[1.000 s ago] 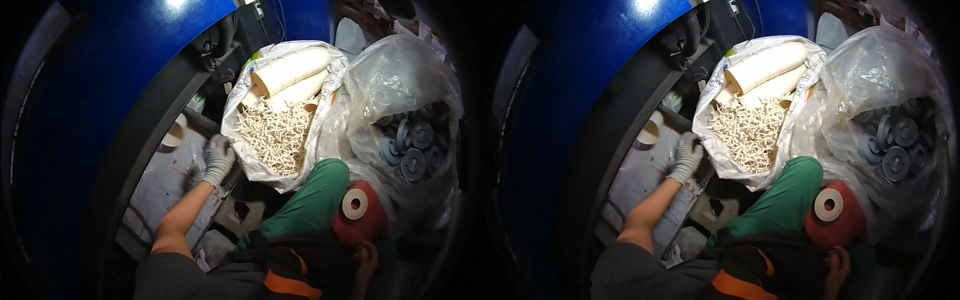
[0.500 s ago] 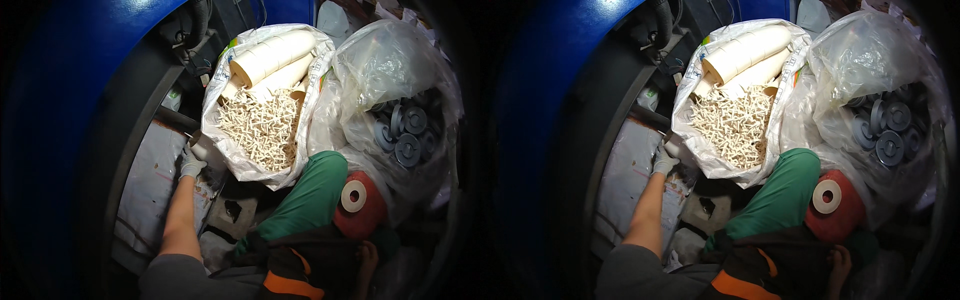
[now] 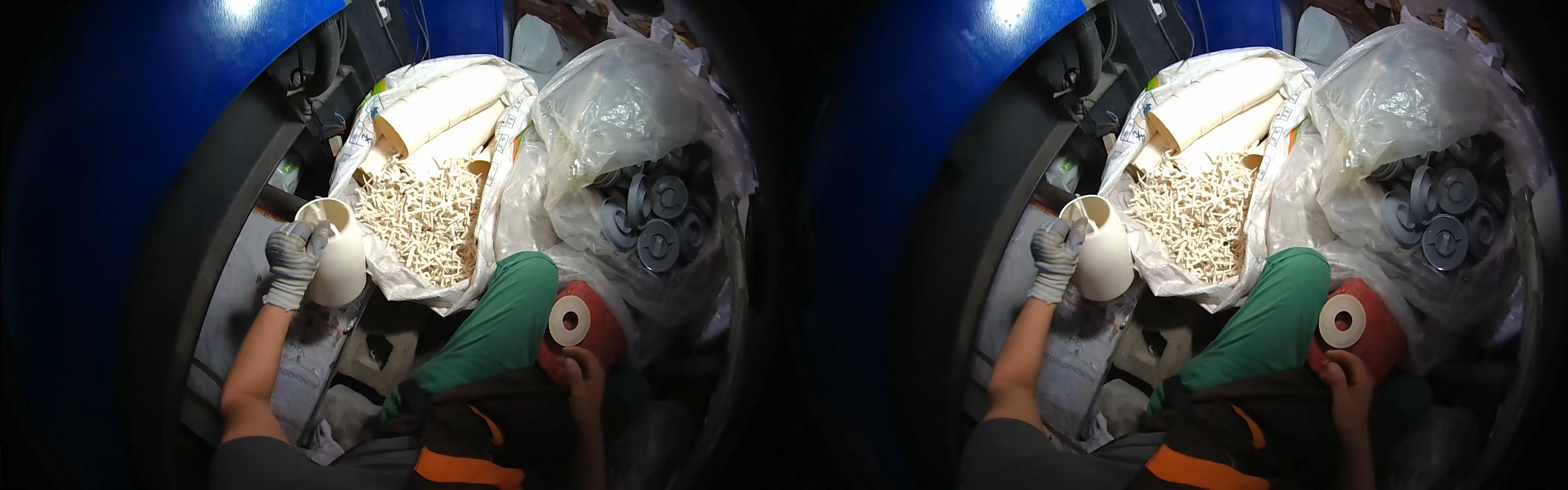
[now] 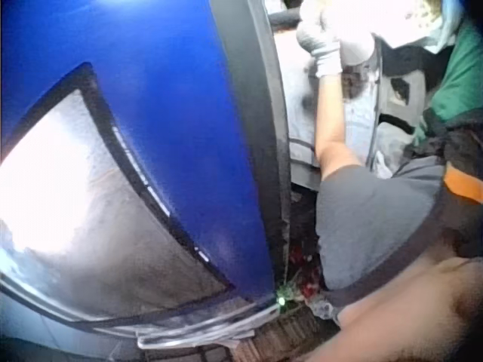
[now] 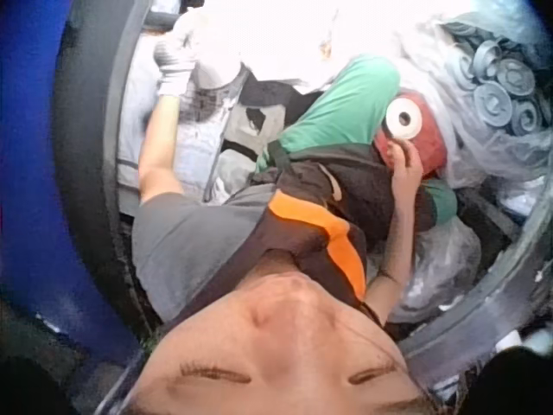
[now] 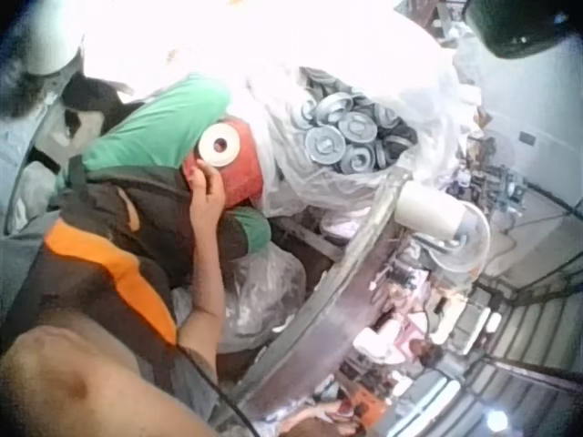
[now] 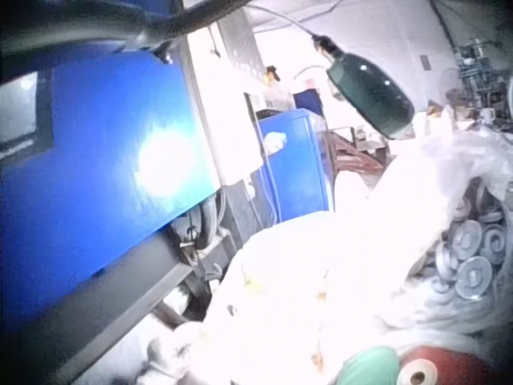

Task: The person repeatedly picks up white pitcher bodies and gray lids, inserts a small white insert into each pitcher, and secures the lid. The assembled pitchers are placed on a nearby table. The person handles the items one at a time throughout the clip.

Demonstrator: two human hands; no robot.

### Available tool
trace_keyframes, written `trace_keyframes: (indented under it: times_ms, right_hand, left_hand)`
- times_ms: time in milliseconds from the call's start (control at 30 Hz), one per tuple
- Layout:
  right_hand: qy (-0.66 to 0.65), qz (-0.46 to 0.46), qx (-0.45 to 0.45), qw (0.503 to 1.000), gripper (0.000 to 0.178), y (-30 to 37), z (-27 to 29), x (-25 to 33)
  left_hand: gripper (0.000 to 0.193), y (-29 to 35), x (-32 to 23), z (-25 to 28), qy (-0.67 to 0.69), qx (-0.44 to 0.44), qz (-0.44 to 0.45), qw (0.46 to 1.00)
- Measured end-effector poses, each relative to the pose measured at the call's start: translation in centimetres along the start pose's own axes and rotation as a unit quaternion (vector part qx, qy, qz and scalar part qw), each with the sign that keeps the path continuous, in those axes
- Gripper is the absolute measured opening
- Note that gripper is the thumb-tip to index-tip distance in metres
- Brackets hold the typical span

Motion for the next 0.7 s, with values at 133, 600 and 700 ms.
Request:
trace_keyframes:
  times_ms: [133,600,700]
  right_hand:
    - [0.125,0.146,-0.003,0.981,0.031,0.2,-1.3,5.9]
    - [-0.015,0.321,0.013,0.947,0.029,4.3,2.3,5.9]
    - [0.013,0.325,-0.009,0.946,0.028,4.9,2.1,5.2]
  left_hand:
    - [0.029,-4.5,-16.9,1.1,0.149,0.047,-0.22,0.963]
    - [0.026,3.3,-36.0,-12.9,0.399,0.543,-0.322,0.666]
    - [0.026,4.2,-34.8,-14.5,0.361,0.603,-0.292,0.649]
Point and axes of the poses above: each hand's wrist, its own y-axis away from the middle knuckle, its own z-axis out of the back of the hand, x = y × z, the point moved 7 cm from there along -y, towards the middle knuckle, and after that the axes turned 14 degrees about y, right-handed, at the moved point
